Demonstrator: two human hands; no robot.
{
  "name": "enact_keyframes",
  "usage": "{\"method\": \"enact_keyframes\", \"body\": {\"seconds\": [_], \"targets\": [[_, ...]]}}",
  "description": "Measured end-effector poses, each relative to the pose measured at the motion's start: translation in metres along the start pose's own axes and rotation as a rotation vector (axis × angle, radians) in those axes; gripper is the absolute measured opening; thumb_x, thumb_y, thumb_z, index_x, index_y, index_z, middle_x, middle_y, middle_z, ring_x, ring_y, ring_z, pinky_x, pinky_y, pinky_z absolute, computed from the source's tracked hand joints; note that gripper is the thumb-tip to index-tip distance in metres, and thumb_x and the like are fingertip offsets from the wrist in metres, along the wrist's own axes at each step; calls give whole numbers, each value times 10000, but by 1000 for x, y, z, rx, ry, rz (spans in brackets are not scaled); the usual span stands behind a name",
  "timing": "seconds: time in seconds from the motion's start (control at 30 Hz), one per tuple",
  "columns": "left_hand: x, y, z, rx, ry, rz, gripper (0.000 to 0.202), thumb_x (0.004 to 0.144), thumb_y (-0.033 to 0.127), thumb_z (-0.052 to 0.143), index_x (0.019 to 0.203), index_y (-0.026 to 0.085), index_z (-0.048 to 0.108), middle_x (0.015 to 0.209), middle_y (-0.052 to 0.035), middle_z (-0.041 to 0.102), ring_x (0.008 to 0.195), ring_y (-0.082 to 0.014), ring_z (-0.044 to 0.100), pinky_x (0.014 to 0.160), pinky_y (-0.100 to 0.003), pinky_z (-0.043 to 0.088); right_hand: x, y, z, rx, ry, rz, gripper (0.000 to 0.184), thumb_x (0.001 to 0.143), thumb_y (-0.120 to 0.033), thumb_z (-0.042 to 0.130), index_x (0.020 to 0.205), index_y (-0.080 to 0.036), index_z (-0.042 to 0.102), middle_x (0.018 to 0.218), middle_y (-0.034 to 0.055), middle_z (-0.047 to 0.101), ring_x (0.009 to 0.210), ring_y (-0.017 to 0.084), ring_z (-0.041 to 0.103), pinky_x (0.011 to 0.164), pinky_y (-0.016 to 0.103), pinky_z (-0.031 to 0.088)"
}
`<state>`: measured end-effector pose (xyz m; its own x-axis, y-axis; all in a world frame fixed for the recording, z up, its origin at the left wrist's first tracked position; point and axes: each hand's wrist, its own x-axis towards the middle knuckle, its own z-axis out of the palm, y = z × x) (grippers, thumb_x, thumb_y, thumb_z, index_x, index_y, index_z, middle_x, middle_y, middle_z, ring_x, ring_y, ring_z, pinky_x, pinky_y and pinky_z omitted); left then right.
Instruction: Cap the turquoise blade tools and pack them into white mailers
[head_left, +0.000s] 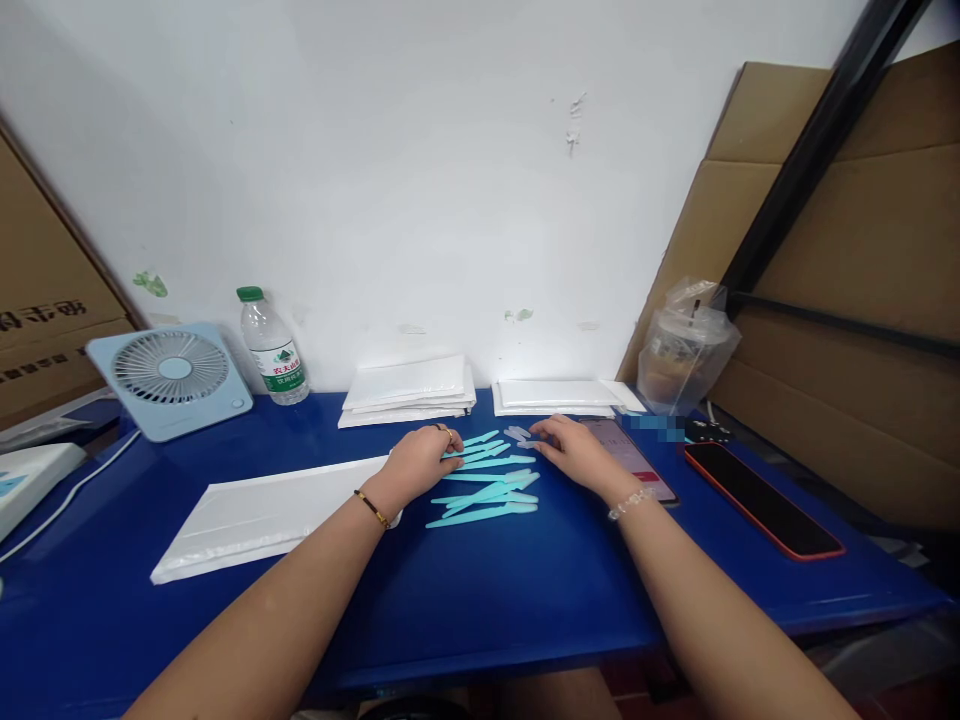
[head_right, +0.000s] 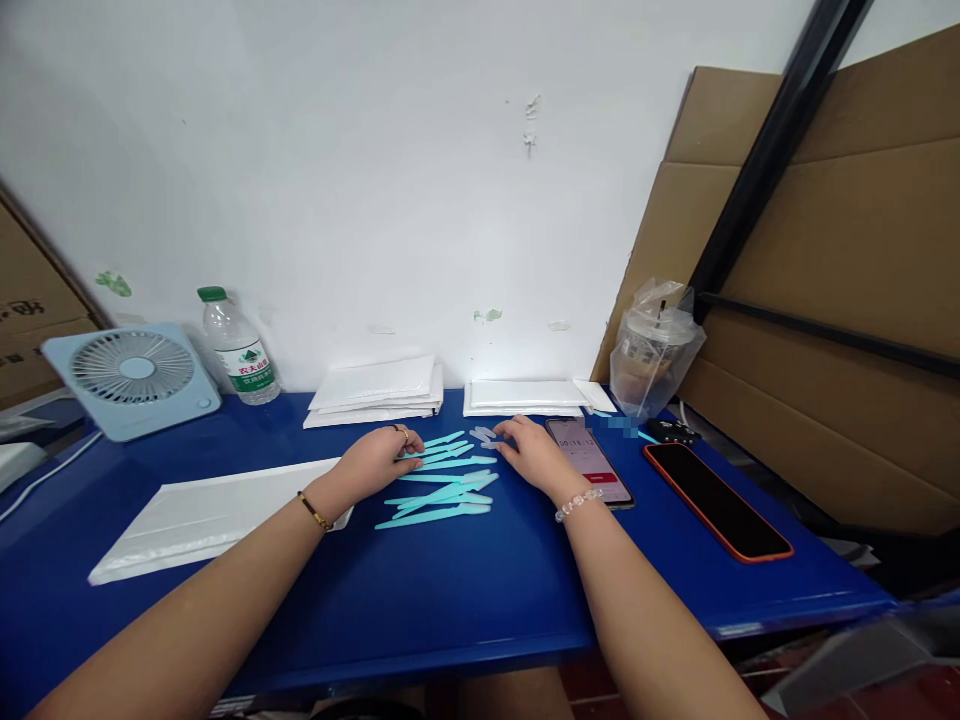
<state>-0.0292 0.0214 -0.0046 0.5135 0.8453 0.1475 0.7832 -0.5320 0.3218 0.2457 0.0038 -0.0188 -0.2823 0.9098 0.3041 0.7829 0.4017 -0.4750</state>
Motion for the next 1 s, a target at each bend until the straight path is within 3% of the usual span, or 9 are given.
{"method": "enact_keyframes", "body": {"seconds": [0.17, 0.27, 0.43, 0.57, 0.77, 1.0], "targets": [[4, -3, 2, 87, -19, 21, 151, 792, 223, 492, 756, 202, 637, 794, -20, 652, 701, -149, 573, 580, -237, 353, 6, 7, 10, -9, -18, 53, 107, 785, -253, 559, 765, -182, 637, 845, 41, 585, 722, 154, 557, 664, 268, 434], [4, -2, 1, 109, -23, 57, 167, 807, 266, 494, 761, 207, 644, 787, -19, 651, 691, -153, 567, 564, -244, 335, 4, 3, 7, 32, -3, 54, 112, 793, -261, 535, 778, -189, 619, 787, 26, 607, 689, 151, 551, 639, 264, 421], [3, -2, 1, 83, -25, 81, 182, 796, 361, 545, 859, 233, 658, 847, -12, 650, 765, -164, 574, 575, -239, 346, 4, 3, 5, 287, 65, 101, 162, 788, -322, 540, 802, -179, 615, 675, 10, 620, 624, 141, 552, 602, 257, 428], [3, -1, 1, 72, -59, 82, 151, 804, 312, 531, 821, 233, 659, 796, 0, 651, 708, -145, 570, 558, -233, 337, 6, 6, 9, 449, 0, 159, 183, 703, -322, 636, 758, -148, 655, 719, 41, 662, 661, 159, 588, 613, 267, 455], [2, 4, -2, 168, -27, 121, 204, 829, 249, 469, 750, 205, 652, 757, -23, 652, 671, -147, 566, 566, -247, 328, 4, 0, 6, 269, -19, 104, 108, 695, -223, 639, 782, -179, 685, 754, 15, 678, 706, 157, 612, 668, 263, 462], [2, 4, -3, 193, -22, 114, 208, 837, 245, 450, 763, 199, 639, 796, -32, 662, 695, -155, 574, 578, -249, 333, 3, -3, 5, 176, -11, 86, 90, 717, -240, 641, 745, -200, 717, 814, 30, 703, 770, 181, 628, 712, 276, 473]]}}
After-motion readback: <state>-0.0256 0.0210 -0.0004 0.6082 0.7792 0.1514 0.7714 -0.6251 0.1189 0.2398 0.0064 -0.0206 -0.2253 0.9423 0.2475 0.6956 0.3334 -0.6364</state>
